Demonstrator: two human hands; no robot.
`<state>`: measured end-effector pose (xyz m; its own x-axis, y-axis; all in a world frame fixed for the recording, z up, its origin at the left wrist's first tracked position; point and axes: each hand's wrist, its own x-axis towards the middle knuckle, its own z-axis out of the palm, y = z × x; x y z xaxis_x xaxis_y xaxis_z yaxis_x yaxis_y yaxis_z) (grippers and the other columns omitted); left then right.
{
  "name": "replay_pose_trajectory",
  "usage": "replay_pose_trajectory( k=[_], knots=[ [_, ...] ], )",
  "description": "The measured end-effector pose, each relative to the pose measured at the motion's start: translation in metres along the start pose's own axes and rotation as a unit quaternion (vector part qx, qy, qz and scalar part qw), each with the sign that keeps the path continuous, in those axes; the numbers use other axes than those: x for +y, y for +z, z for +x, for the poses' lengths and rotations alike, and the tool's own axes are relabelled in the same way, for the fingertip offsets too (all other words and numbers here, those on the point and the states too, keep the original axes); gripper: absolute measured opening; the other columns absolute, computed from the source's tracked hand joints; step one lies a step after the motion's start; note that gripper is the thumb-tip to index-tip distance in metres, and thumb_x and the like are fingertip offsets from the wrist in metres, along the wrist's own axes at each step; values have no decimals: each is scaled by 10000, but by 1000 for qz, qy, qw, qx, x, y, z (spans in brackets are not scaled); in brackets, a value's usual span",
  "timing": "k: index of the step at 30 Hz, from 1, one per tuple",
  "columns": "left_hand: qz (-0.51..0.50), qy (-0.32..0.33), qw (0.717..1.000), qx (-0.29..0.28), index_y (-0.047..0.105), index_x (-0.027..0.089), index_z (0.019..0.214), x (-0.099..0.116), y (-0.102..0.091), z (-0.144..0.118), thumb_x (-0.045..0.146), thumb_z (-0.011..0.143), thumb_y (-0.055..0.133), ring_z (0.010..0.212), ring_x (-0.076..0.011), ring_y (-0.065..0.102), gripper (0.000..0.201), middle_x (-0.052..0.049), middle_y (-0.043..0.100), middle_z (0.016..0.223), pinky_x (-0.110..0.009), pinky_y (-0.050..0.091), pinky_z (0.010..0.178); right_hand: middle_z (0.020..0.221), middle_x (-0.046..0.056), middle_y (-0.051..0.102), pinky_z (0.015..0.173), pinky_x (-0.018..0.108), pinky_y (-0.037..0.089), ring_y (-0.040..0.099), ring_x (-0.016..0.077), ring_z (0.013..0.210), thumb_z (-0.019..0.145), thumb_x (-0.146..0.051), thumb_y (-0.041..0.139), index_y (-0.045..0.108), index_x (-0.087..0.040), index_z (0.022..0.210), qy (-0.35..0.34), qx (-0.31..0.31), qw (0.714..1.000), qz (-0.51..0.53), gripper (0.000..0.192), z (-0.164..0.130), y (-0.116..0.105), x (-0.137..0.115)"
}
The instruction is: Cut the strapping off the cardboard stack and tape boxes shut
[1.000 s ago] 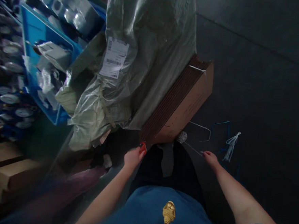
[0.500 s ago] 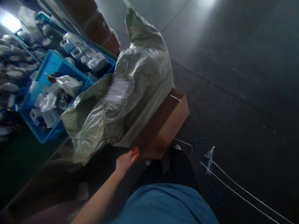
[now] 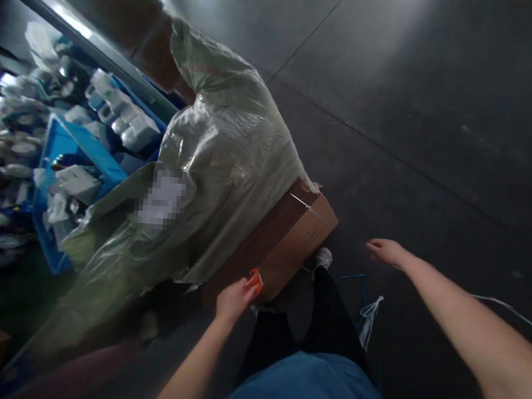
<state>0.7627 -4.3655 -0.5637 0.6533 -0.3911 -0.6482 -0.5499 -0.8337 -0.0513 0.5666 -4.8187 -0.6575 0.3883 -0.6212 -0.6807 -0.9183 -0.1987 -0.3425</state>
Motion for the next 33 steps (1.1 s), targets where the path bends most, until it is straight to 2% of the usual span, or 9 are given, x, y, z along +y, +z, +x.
replay_pose_trajectory(
  k=[3,6,10,14,17,20,25,29,33],
  knots=[
    [-1,-6,1000,-5,642,253,976,45,-17,23,607,954,433,804,-237,713,411,-55,726,836,-259,396,610,693,44,613,769,385,525,607,163,720,851,-463,706,654,-147,746,2,-84,993,-77,337,85,8,-19],
    [0,-22,1000,-6,635,260,968,69,-21,47,631,953,415,788,-236,712,432,-51,728,830,-256,383,605,616,112,581,787,472,476,637,265,781,777,-438,763,631,-137,588,-3,-101,989,-105,379,133,22,-27],
    [3,-34,999,-9,628,258,968,86,-11,81,632,962,393,788,-233,704,442,-58,732,849,-263,378,617,702,88,637,759,364,444,607,210,748,815,-371,716,722,-165,736,-91,-126,986,-59,221,159,40,-44],
    [-3,-28,1000,1,623,260,960,101,-1,114,626,970,375,786,-234,702,443,-56,731,848,-267,353,604,942,73,675,780,305,438,574,165,835,967,-406,494,699,-169,1021,-177,-69,982,14,318,190,93,-105],
    [-11,-37,999,17,620,269,960,111,4,135,645,968,359,771,-227,698,458,-45,730,845,-267,333,588,984,88,656,799,319,452,569,164,865,1013,-406,390,645,-150,1071,-165,-27,985,42,365,214,141,-152],
    [3,-40,998,39,623,277,957,117,5,156,641,972,351,767,-234,695,454,-40,724,832,-282,335,582,973,79,648,811,346,464,576,167,847,1023,-438,367,631,-169,1061,-132,-19,990,42,379,230,169,-175],
    [41,-4,996,81,622,240,953,132,-15,209,604,988,343,781,-244,685,460,-70,719,839,-293,370,612,946,69,658,862,371,462,587,178,872,979,-477,486,655,-183,977,-127,-62,990,25,340,251,178,-177],
    [78,79,985,133,622,220,975,159,-55,265,544,1002,358,803,-254,686,420,-74,715,857,-313,425,679,875,44,649,883,359,452,572,162,839,982,-456,493,644,-167,845,-179,-93,979,39,354,257,176,-162],
    [114,153,972,137,635,195,1055,198,-95,309,499,987,431,835,-273,693,372,-103,713,870,-326,460,717,824,32,635,848,332,419,544,155,791,983,-402,469,634,-166,802,-232,-86,966,72,340,247,167,-132]
  ],
)
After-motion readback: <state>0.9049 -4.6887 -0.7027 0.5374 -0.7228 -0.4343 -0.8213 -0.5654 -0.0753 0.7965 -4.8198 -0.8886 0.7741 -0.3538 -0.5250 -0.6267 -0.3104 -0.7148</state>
